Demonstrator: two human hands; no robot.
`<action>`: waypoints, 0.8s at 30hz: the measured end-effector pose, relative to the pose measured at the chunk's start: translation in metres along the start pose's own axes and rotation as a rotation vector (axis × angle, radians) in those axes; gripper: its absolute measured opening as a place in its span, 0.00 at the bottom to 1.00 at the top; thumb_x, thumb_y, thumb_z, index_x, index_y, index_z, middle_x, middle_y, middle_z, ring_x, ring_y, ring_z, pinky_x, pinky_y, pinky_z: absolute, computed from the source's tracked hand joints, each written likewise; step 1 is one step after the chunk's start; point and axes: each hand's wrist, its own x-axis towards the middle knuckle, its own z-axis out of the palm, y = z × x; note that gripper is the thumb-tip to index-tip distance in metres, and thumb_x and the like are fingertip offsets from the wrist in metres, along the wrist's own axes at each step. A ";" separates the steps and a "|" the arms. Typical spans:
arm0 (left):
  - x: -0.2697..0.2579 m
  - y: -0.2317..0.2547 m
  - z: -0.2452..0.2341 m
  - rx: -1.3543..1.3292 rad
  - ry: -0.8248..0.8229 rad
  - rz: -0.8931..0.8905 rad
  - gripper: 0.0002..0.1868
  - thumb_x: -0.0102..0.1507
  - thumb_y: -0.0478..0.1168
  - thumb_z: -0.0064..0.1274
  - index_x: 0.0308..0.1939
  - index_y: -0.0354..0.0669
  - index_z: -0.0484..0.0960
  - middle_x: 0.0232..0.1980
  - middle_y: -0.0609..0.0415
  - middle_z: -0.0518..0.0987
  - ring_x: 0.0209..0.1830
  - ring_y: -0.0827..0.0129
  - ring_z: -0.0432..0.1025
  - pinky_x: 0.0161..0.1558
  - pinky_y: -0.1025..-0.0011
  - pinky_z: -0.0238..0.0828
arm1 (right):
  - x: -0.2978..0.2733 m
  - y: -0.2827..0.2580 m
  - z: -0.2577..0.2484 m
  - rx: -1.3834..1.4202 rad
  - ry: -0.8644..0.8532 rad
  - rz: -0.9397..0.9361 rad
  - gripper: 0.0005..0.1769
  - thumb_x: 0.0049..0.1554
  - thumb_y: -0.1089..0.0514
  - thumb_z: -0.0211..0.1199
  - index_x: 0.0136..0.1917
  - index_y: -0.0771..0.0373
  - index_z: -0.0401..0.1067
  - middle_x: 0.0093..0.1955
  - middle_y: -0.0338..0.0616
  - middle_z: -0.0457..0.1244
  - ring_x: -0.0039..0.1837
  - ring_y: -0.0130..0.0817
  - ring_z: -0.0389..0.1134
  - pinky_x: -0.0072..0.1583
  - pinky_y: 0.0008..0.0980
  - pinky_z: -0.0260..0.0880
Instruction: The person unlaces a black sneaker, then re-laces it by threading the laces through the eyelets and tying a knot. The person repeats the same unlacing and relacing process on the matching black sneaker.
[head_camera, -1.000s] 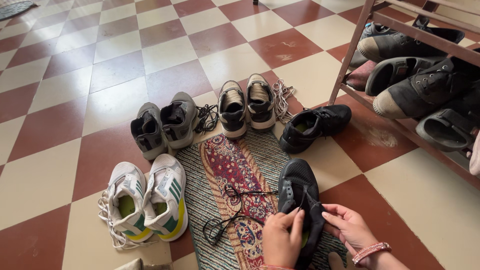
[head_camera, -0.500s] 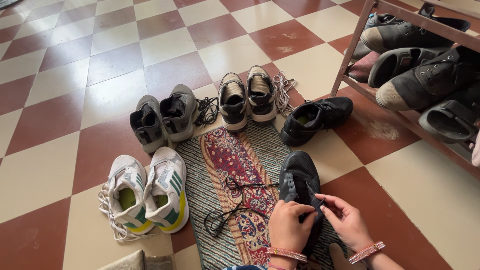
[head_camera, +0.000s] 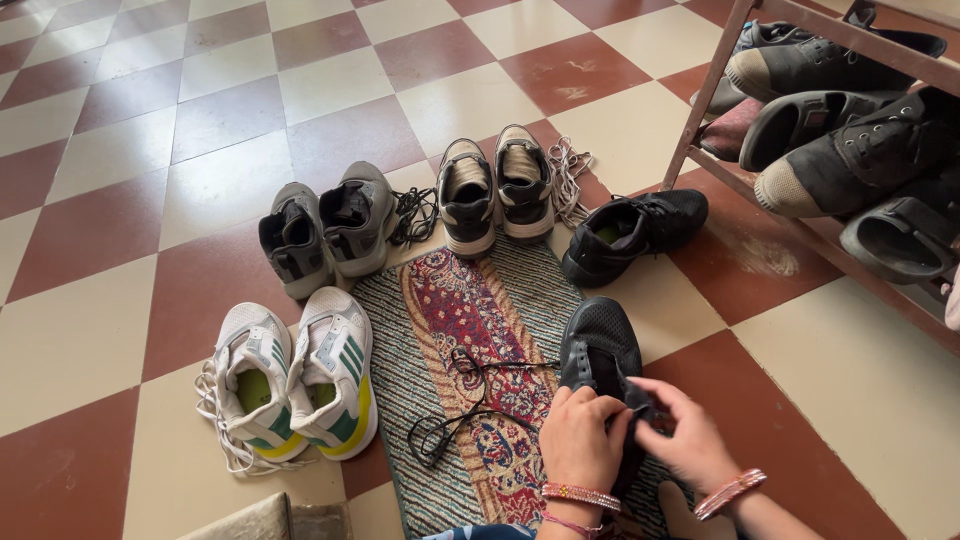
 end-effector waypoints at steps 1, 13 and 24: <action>0.000 -0.002 0.002 0.017 0.019 0.009 0.05 0.56 0.42 0.64 0.31 0.47 0.88 0.31 0.55 0.77 0.38 0.58 0.71 0.39 0.62 0.70 | -0.004 -0.004 0.005 -0.142 0.035 -0.050 0.31 0.47 0.65 0.66 0.65 0.57 0.72 0.57 0.42 0.68 0.55 0.32 0.72 0.57 0.32 0.73; 0.001 -0.011 0.003 -0.184 0.223 0.079 0.03 0.56 0.37 0.65 0.32 0.46 0.87 0.30 0.53 0.82 0.31 0.61 0.76 0.36 0.64 0.72 | -0.031 -0.015 0.013 -0.418 0.180 -0.199 0.22 0.42 0.65 0.62 0.53 0.58 0.75 0.47 0.43 0.69 0.51 0.39 0.71 0.55 0.37 0.74; 0.019 -0.044 -0.017 -0.323 0.187 -0.093 0.09 0.61 0.32 0.58 0.46 0.42 0.85 0.36 0.50 0.82 0.32 0.62 0.75 0.35 0.66 0.71 | -0.047 -0.066 0.021 -0.613 -0.303 -0.400 0.28 0.40 0.51 0.78 0.52 0.62 0.75 0.52 0.47 0.69 0.57 0.45 0.70 0.59 0.40 0.69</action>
